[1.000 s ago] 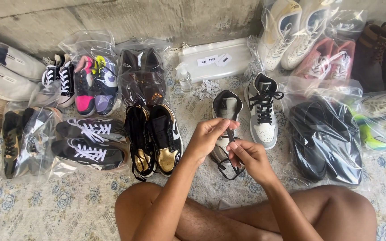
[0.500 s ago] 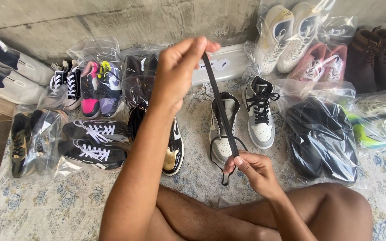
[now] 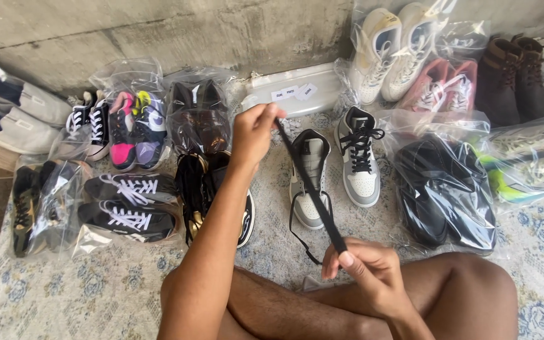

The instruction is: Threading black shoelaces through the eyelets of a white and grey sneaker while sitting on the floor.

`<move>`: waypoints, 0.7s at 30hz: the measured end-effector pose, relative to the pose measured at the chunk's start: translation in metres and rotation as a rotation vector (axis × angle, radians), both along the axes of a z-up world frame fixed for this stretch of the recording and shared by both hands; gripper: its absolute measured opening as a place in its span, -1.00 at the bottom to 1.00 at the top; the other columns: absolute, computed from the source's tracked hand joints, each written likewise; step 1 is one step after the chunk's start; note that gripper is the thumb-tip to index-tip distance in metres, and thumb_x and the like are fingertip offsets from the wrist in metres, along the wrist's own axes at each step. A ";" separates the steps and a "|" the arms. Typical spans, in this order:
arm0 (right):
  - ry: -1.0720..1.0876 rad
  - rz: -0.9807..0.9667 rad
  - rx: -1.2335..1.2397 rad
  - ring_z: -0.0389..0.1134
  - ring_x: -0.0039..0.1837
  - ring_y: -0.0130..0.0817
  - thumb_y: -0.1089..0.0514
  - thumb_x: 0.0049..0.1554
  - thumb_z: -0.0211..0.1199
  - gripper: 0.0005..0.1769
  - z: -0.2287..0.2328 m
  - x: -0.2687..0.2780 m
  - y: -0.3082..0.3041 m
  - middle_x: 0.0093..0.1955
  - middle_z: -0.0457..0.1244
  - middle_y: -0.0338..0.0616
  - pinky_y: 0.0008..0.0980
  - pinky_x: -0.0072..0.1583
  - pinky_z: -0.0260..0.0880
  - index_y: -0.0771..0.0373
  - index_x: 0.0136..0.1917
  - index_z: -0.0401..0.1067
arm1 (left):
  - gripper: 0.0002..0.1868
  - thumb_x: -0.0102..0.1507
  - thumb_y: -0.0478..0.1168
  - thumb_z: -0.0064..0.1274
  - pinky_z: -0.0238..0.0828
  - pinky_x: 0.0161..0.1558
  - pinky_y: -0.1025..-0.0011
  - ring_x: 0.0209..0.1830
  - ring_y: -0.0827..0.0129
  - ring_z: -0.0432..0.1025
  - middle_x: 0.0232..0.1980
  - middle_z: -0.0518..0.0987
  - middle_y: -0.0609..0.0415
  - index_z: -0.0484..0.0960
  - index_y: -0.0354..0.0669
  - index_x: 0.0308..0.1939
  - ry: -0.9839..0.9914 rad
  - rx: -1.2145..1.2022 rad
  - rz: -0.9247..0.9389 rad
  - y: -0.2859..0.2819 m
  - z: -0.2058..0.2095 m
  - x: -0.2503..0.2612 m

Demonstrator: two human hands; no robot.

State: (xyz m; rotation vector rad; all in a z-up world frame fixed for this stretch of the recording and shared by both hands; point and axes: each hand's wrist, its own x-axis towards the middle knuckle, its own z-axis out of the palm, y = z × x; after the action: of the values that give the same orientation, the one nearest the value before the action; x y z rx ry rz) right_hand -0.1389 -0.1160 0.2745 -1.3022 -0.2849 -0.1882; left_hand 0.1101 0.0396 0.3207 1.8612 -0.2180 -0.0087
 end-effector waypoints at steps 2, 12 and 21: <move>0.005 0.008 0.019 0.44 -0.25 -0.31 0.27 0.21 0.17 -0.76 -0.006 -0.009 0.001 -0.31 0.41 -0.05 -0.35 -0.13 0.51 0.32 -0.24 0.59 | -0.75 0.42 -0.14 -0.07 0.08 -0.54 0.61 -0.59 0.56 0.14 -0.42 0.46 0.18 0.73 -0.09 -0.12 0.109 0.010 0.061 0.001 -0.009 0.001; -0.089 0.050 -0.028 0.42 -0.23 -0.22 0.27 0.20 0.11 -0.73 -0.004 -0.041 0.005 -0.36 0.40 -0.03 -0.19 -0.05 0.41 0.33 -0.26 0.56 | -0.70 0.38 -0.06 -0.05 0.20 -0.48 0.60 -0.55 0.55 0.25 -0.42 0.54 0.17 0.75 -0.08 -0.21 -0.046 0.065 0.099 -0.008 0.006 0.028; -0.147 -0.054 -0.067 0.44 -0.28 -0.24 0.26 0.18 0.12 -0.72 -0.013 -0.054 -0.003 -0.43 0.41 -0.06 -0.14 0.08 0.40 0.31 -0.31 0.55 | -0.67 0.34 -0.05 -0.03 0.36 -0.37 0.53 -0.49 0.53 0.40 -0.51 0.52 0.21 0.73 -0.14 -0.34 -0.207 0.064 0.058 -0.011 0.010 0.058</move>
State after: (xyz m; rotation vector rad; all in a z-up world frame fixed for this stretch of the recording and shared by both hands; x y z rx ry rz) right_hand -0.1932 -0.1193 0.2616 -1.3658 -0.3842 -0.3231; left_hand 0.1684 0.0286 0.3311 1.9316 -0.3098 0.2196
